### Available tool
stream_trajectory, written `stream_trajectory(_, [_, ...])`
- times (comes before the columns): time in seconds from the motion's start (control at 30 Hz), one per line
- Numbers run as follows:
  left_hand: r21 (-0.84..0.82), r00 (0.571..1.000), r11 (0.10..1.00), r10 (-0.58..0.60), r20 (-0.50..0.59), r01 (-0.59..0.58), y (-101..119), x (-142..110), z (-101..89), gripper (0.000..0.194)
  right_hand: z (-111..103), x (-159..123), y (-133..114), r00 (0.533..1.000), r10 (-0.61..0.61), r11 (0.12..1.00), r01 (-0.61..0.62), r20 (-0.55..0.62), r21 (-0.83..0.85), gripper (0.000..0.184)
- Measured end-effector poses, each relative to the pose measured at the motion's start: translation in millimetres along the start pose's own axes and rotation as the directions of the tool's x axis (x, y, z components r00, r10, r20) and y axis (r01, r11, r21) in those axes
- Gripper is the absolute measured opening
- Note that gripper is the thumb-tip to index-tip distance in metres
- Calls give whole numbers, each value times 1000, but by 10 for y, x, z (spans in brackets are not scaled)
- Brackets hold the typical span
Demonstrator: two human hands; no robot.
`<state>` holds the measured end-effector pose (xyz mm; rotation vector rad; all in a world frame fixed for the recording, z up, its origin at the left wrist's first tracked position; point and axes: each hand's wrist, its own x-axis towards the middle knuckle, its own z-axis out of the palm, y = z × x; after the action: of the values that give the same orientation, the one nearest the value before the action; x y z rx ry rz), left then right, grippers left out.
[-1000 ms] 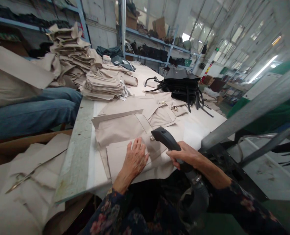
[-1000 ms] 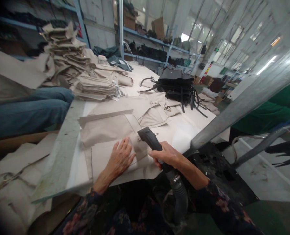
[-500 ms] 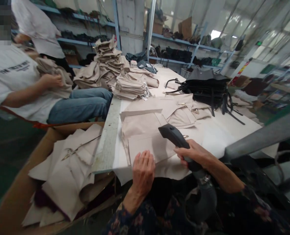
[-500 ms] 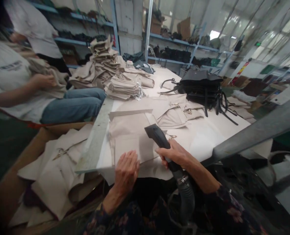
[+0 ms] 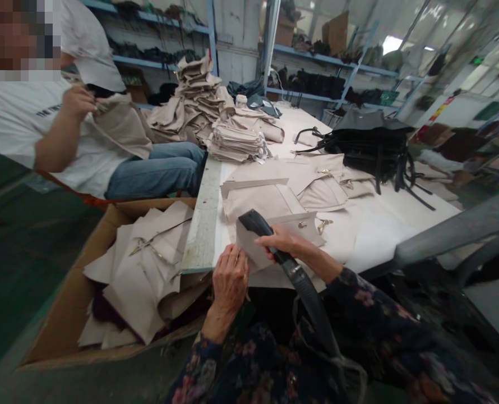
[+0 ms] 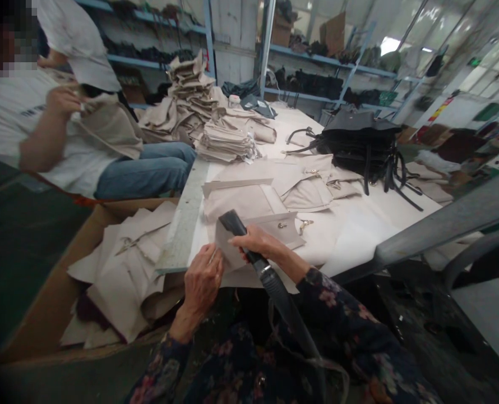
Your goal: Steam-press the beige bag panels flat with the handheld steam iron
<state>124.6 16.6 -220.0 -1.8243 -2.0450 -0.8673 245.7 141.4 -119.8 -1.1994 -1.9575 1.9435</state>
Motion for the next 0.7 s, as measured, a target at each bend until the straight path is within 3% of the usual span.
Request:
stream_trajectory(0.1, [6, 1000, 1000, -6, 24, 6, 6, 14, -32, 30, 3, 81, -87, 999, -39, 999, 39, -15, -11, 27])
stream_trajectory(0.17, [9, 1000, 1000, -7, 28, 7, 4, 20, -31, 30, -74, -13, -126, 998, -55, 998, 55, -3, 22, 26])
stream_trajectory(0.3, [-8, 1000, 1000, -14, -7, 14, -7, 14, 3, 29, -328, -461, -134, 995, -84, 993, 88, -61, 75, 31])
stream_trajectory(0.4, [-25, 1000, 1000, -17, -8, 17, -20, 2, 19, 30, -421, -842, -63, 995, -30, 999, 34, -93, 40, 31])
stream_trajectory(0.57, [-80, 1000, 997, -20, 21, 21, -38, -20, 24, 33, -264, -1240, 171, 992, 121, 993, -121, 46, -17, 33])
stream_trajectory(0.7, [-116, 1000, 993, -17, 23, 20, -75, -39, 12, 35, -101, -1243, 295, 981, 159, 985, -150, 113, -82, 30])
